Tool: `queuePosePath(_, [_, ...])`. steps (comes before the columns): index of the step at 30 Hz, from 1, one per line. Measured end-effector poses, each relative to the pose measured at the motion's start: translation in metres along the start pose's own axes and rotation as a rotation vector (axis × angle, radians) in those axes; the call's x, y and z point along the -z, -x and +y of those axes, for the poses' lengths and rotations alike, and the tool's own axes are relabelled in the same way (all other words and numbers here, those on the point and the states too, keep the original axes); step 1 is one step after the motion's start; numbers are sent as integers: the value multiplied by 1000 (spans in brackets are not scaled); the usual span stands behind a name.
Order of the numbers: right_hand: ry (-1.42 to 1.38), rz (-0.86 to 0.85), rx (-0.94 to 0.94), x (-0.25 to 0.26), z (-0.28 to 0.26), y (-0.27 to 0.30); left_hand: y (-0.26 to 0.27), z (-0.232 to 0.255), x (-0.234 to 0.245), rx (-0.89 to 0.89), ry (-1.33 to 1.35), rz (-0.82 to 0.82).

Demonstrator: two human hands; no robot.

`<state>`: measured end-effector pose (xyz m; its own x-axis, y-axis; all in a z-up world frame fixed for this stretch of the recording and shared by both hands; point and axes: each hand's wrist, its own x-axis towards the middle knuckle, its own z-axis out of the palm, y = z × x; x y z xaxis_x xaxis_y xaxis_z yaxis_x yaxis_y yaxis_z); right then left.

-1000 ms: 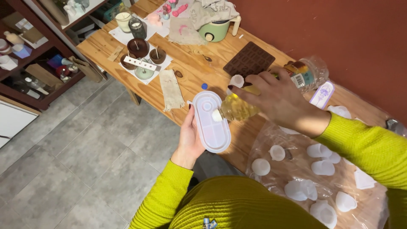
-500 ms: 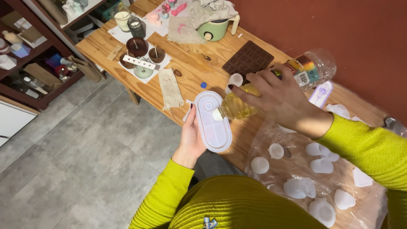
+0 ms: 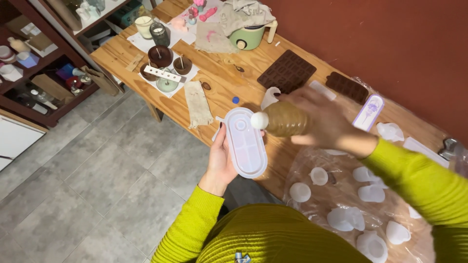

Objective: Applying a release agent or oil to various silicone candle molds to prepare them for wax pouring.

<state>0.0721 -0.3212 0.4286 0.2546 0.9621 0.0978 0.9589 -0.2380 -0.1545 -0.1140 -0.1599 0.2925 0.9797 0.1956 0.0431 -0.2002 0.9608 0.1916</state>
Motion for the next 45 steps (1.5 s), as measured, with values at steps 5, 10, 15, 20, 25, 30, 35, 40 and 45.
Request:
queuePosePath(5, [-661, 125, -48, -47, 15, 2, 1, 4, 0, 0, -26, 81])
queuePosePath(10, [-1155, 236, -187, -132, 61, 7, 7, 6, 2, -7, -38, 113])
queuePosePath(15, [-1019, 537, -359, -218, 94, 12, 11, 7, 0, 3, -33, 132])
queuePosePath(20, [-952, 687, -373, -254, 94, 12, 14, 6, 1, -5, -42, 153])
queuePosePath(25, [-910, 759, -440, -265, 100, 21, 18, 4, -6, -2, -62, 153])
queuePosePath(30, [-1004, 848, -284, -161, 26, 32, 20, 0, -13, -20, -44, 175])
queuePosePath(35, [-466, 547, 79, -111, -53, 49, 25, -14, -1, 37, -54, 187])
queuePosePath(40, [-294, 189, 235, -112, -60, 59, 24, -15, 4, 13, -5, 202])
queuePosePath(45, [-130, 203, 343, -108, -49, 68, 28, -14, -8, 42, -61, 164])
